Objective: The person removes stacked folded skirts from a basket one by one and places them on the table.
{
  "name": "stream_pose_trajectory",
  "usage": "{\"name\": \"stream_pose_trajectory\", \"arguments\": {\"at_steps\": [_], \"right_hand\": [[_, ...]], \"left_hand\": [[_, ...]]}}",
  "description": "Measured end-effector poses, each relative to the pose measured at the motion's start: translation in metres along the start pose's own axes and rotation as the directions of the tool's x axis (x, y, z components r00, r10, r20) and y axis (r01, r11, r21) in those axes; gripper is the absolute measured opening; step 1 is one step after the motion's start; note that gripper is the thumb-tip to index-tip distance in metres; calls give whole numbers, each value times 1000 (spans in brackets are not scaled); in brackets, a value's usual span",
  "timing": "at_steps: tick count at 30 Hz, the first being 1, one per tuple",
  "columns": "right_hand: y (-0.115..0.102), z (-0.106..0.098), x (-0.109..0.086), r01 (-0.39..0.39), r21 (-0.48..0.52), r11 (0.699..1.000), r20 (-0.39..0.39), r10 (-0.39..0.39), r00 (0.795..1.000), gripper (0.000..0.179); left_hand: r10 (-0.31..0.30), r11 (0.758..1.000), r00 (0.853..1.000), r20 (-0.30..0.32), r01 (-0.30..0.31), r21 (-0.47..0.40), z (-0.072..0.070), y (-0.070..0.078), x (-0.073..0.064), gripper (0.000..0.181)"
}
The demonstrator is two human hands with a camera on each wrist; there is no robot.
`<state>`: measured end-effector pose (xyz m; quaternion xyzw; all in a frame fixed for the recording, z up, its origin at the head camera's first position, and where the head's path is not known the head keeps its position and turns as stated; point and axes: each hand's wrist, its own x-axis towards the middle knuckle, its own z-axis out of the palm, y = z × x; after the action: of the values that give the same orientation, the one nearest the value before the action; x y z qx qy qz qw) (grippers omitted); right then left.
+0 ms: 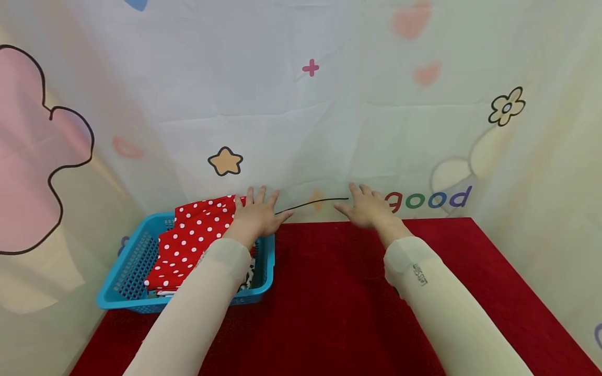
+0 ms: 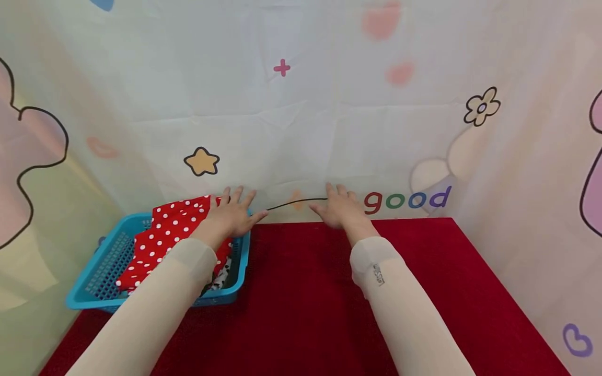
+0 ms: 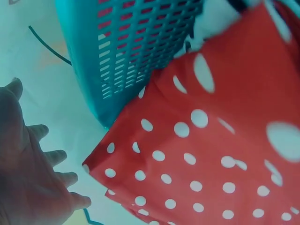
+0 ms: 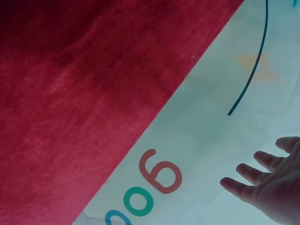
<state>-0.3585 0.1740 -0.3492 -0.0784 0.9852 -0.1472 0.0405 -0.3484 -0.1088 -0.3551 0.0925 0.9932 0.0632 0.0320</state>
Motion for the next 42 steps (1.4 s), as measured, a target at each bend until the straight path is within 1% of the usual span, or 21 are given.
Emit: {"name": "stream_pose_trajectory", "arguments": {"at_steps": [1, 6, 10, 12, 14, 17, 22, 26, 29, 34, 38, 42], "right_hand": [[-2, -1, 0, 7, 12, 1000, 0, -7, 1000, 86], [-7, 0, -2, 54, 102, 993, 7, -55, 998, 84], [-14, 3, -7, 89, 178, 980, 6, -91, 996, 84], [-20, 4, -10, 112, 211, 971, 4, -116, 993, 84], [-24, 6, -12, 127, 258, 958, 5, -133, 991, 84], [-31, 7, -16, 146, 344, 927, 10, -159, 987, 84], [-42, 7, -22, 131, 465, 876, 31, -164, 986, 83], [-56, 8, -28, 97, 543, 834, 76, -164, 983, 79], [-65, 11, -31, 89, 585, 806, 100, -180, 979, 79], [-79, 21, -32, 70, 618, 783, 119, -182, 976, 79], [-91, 30, -33, 39, 650, 759, 143, -173, 975, 77], [-105, 35, -36, 35, 680, 732, 147, -183, 972, 76]], "left_hand": [[-2, 1000, 1000, 4, 2, 3, -4, 1, -3, 81], [15, 1000, 1000, -10, -15, -11, -9, -9, -10, 82], [35, 999, 999, -28, -36, -21, -11, -18, -20, 82], [40, 999, 998, -39, -41, -9, -11, -23, -25, 82], [36, 999, 999, -39, -37, -10, -10, -28, -30, 82], [38, 999, 998, -47, -39, -33, -9, -37, -36, 83], [54, 995, 996, -70, -60, -81, -9, -51, -46, 85], [32, 994, 997, -75, -40, -103, -11, -67, -59, 88], [11, 992, 998, -68, -20, -122, -12, -78, -69, 90], [-14, 990, 999, -43, 8, -142, -12, -97, -84, 92], [-51, 984, 999, -14, 48, -172, -10, -114, -94, 92], [-96, 973, 995, 18, 98, -210, -8, -132, -104, 96]]}}
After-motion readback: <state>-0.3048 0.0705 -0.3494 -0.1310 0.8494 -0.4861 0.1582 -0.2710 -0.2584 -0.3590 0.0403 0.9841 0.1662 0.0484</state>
